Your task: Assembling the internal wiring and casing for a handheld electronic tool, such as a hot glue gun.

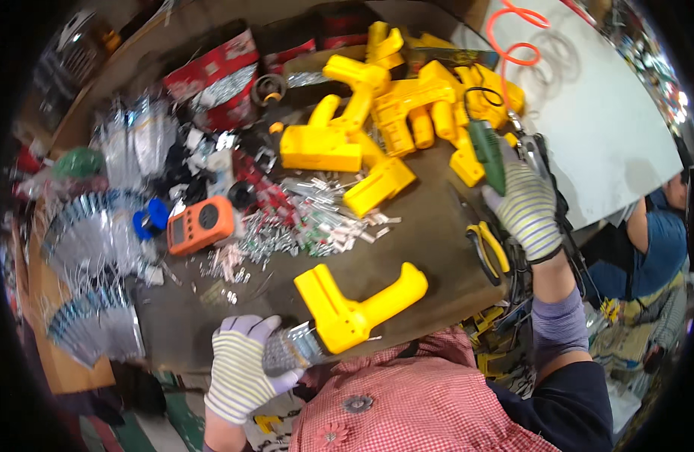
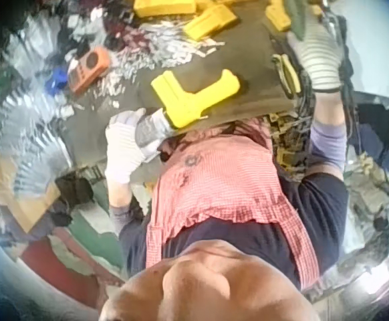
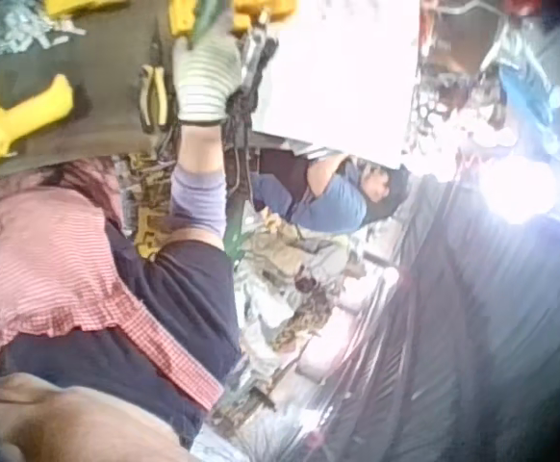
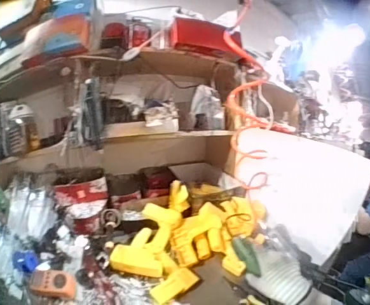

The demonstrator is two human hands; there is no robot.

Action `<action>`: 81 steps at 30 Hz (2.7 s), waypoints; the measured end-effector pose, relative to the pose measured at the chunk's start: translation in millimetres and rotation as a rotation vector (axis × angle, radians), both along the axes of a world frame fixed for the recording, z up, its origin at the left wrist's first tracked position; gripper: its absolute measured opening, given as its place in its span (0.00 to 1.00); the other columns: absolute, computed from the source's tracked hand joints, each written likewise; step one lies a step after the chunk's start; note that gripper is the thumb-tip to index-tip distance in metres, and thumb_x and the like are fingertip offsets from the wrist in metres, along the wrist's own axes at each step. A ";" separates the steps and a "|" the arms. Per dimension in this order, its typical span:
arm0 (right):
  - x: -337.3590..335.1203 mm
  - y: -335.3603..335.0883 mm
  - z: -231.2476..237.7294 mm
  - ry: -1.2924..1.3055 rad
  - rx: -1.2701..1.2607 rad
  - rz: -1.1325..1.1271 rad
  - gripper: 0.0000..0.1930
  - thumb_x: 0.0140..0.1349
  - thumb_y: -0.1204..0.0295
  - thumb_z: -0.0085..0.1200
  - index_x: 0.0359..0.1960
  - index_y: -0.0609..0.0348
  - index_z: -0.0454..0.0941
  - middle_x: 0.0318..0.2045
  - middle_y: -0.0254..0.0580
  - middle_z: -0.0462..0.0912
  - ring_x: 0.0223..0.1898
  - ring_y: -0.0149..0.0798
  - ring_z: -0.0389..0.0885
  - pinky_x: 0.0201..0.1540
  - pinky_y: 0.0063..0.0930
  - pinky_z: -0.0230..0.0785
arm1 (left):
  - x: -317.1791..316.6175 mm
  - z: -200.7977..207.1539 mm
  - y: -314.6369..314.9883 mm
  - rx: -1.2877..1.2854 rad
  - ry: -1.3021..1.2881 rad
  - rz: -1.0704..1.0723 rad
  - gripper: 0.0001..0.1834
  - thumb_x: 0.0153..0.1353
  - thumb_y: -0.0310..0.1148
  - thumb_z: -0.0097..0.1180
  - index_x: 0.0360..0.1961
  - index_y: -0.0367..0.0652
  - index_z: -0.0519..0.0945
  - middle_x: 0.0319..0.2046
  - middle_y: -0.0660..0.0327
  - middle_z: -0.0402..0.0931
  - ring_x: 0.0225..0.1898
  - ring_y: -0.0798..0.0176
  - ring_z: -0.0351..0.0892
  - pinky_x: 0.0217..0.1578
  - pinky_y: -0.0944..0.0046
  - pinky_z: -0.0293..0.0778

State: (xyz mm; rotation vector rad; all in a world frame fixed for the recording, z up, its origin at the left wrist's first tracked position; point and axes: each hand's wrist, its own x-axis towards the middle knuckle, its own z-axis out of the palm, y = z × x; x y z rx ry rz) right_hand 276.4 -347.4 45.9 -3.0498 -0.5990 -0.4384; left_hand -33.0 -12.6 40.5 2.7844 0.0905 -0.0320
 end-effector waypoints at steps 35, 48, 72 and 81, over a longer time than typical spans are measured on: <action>-67.0 127.2 6.6 0.800 0.456 0.660 0.12 0.59 0.74 0.62 0.43 0.65 0.80 0.31 0.45 0.82 0.34 0.40 0.84 0.40 0.30 0.77 | 187.0 -14.9 97.7 0.706 -0.372 -0.134 0.08 0.44 0.32 0.67 0.29 0.52 0.88 0.32 0.60 0.80 0.40 0.52 0.78 0.41 0.50 0.75; -116.4 105.5 -30.8 0.563 0.501 0.963 0.08 0.56 0.70 0.64 0.36 0.54 0.83 0.34 0.43 0.82 0.36 0.50 0.82 0.41 0.39 0.77 | 186.0 -20.7 88.2 0.130 -0.797 -0.124 0.07 0.55 0.25 0.61 0.37 0.42 0.80 0.33 0.57 0.80 0.35 0.53 0.81 0.39 0.57 0.77; -89.2 132.8 -16.3 0.673 0.415 1.082 0.09 0.53 0.67 0.63 0.35 0.53 0.81 0.29 0.42 0.80 0.32 0.48 0.82 0.36 0.37 0.75 | 82.6 -57.3 -14.4 -0.546 -0.459 0.174 0.18 0.55 0.23 0.64 0.49 0.41 0.83 0.35 0.56 0.84 0.36 0.56 0.83 0.42 0.60 0.78; -75.9 153.4 -6.8 -0.037 0.182 1.196 0.06 0.50 0.66 0.59 0.29 0.49 0.78 0.29 0.33 0.77 0.31 0.40 0.78 0.30 0.35 0.70 | 66.6 -16.7 -16.8 -0.719 -0.425 0.235 0.23 0.55 0.21 0.61 0.55 0.40 0.80 0.38 0.61 0.83 0.34 0.71 0.79 0.42 0.68 0.77</action>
